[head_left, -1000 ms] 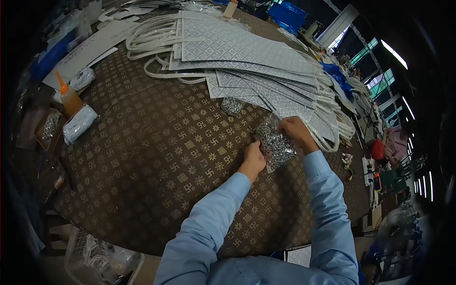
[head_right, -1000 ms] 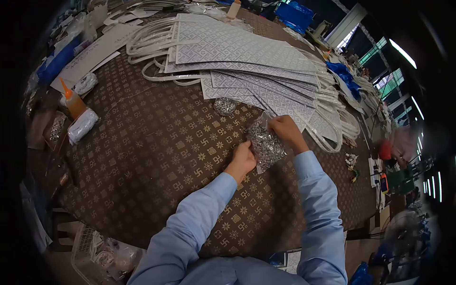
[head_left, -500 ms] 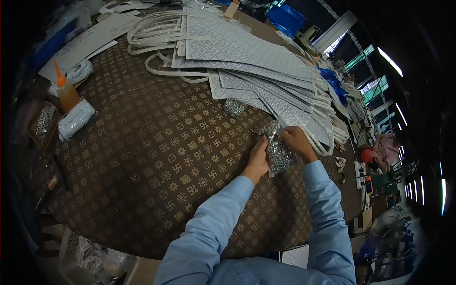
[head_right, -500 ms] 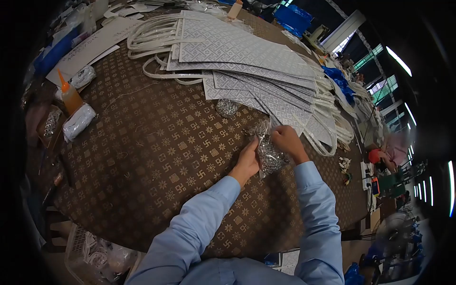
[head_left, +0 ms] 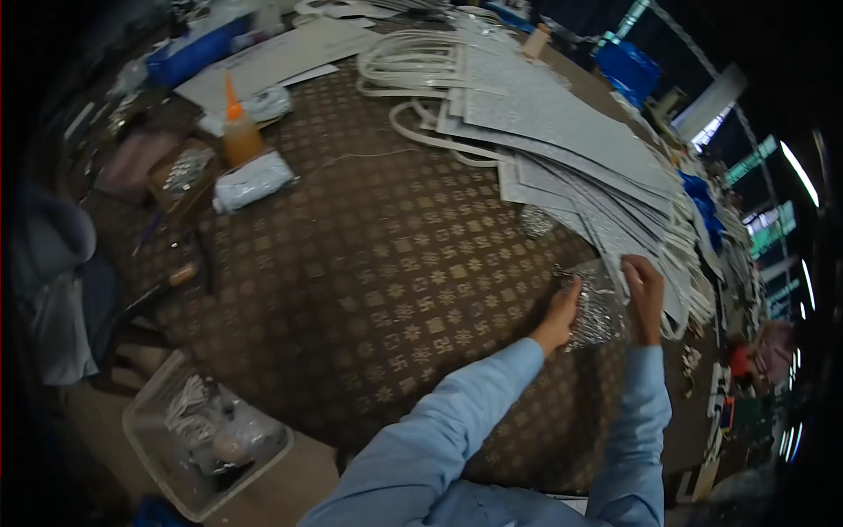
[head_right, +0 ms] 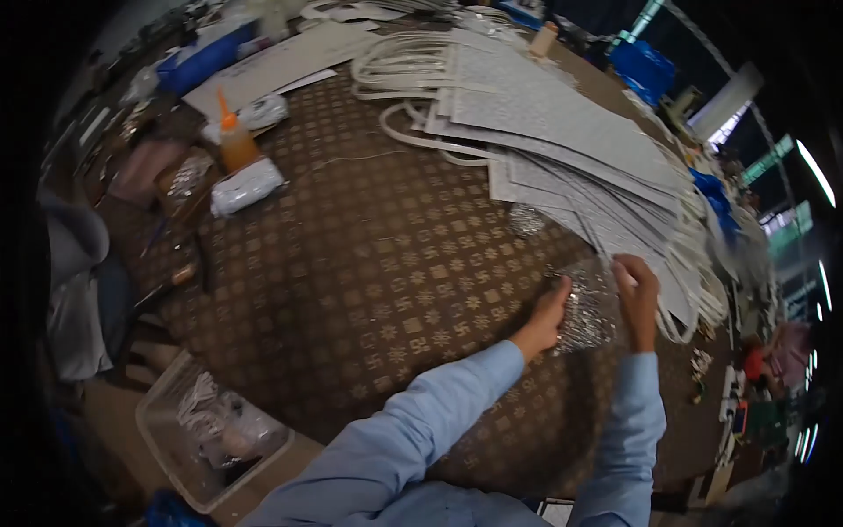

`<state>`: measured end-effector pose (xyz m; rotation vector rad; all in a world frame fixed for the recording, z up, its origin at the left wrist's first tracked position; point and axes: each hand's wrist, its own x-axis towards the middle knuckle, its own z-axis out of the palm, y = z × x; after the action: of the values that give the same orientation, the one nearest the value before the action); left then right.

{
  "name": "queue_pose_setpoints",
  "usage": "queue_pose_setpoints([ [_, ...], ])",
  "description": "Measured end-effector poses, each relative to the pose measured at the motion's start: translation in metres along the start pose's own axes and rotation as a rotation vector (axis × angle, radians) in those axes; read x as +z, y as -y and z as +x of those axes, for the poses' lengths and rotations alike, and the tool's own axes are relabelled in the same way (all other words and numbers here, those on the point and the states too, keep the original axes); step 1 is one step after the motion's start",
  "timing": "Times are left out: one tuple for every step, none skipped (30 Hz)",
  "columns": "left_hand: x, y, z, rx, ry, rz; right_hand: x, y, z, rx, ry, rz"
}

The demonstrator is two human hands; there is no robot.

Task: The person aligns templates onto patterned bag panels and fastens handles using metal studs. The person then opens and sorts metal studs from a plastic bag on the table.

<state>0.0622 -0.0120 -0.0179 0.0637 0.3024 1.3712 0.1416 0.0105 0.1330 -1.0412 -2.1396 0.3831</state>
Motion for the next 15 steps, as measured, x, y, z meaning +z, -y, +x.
queue_pose_setpoints([
  [0.004,-0.002,-0.004,0.009,-0.006,0.034,-0.011,0.021,-0.016,0.118,-0.044,0.069],
  [0.003,0.002,0.0,0.042,-0.012,0.023,-0.02,0.015,-0.036,0.199,-0.117,0.131],
  [0.001,0.005,0.003,0.063,-0.01,0.013,-0.031,0.019,-0.06,0.265,-0.144,0.163],
  [0.0,0.002,0.002,0.029,-0.01,0.017,-0.04,0.013,-0.085,0.275,-0.191,0.091],
  [0.001,0.001,0.0,-0.004,-0.01,0.014,-0.052,0.002,-0.114,0.342,-0.2,0.073],
  [0.003,0.002,-0.002,-0.004,0.021,-0.008,-0.063,-0.026,-0.144,0.411,-0.26,0.177],
  [-0.001,0.008,0.007,0.028,0.028,0.031,-0.074,-0.052,-0.173,0.537,-0.345,0.23],
  [-0.006,0.013,0.015,0.058,0.03,0.063,-0.08,-0.07,-0.189,0.67,-0.42,0.272],
  [-0.005,0.011,0.014,0.067,0.014,0.081,-0.076,-0.07,-0.187,0.66,-0.359,0.277],
  [-0.004,0.011,0.013,0.099,-0.028,0.042,-0.072,-0.064,-0.192,0.675,-0.438,0.427],
  [-0.004,0.012,0.012,0.084,-0.039,0.031,-0.071,-0.056,-0.201,0.708,-0.532,0.567],
  [-0.006,0.012,0.013,0.056,-0.031,0.035,-0.072,-0.051,-0.206,0.725,-0.509,0.556],
  [-0.009,0.009,0.012,0.018,0.034,-0.076,-0.075,-0.045,-0.211,0.686,-0.444,0.464],
  [-0.007,0.006,0.013,-0.047,0.121,-0.174,-0.085,-0.038,-0.22,0.646,-0.415,0.364],
  [-0.004,0.0,0.002,-0.055,0.088,-0.169,-0.097,-0.034,-0.237,0.658,-0.497,0.326],
])
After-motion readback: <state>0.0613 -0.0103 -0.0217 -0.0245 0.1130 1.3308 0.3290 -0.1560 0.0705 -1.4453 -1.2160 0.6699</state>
